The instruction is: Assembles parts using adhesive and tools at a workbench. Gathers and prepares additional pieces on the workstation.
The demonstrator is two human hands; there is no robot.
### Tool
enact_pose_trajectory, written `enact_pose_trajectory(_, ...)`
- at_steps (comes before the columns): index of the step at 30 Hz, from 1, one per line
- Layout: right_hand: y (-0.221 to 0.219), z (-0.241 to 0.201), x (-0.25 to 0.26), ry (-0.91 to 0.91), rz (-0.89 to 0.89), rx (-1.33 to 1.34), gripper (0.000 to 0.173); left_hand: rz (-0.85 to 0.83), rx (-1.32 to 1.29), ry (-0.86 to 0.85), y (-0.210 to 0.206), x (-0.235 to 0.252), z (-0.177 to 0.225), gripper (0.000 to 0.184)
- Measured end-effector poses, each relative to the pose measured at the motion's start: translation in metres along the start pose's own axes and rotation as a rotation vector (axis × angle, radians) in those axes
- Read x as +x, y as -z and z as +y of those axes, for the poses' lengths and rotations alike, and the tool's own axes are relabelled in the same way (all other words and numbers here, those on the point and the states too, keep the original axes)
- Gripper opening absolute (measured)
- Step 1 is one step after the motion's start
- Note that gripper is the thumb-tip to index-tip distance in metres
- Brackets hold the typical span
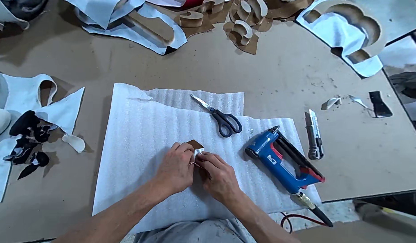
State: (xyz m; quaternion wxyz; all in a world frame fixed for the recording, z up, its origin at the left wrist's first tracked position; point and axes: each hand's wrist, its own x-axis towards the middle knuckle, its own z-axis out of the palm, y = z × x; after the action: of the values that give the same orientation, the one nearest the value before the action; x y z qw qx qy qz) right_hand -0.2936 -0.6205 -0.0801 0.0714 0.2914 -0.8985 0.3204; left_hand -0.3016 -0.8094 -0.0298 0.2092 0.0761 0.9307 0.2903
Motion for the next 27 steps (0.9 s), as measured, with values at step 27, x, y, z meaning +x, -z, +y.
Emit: enact_pose_trajectory(27, 0.013, -0.001, 0.026, -0.283, -0.138, 0.186, 0.006, 0.265, -0.156, -0.186, -0.022, 0.003, -0.023, 0.011)
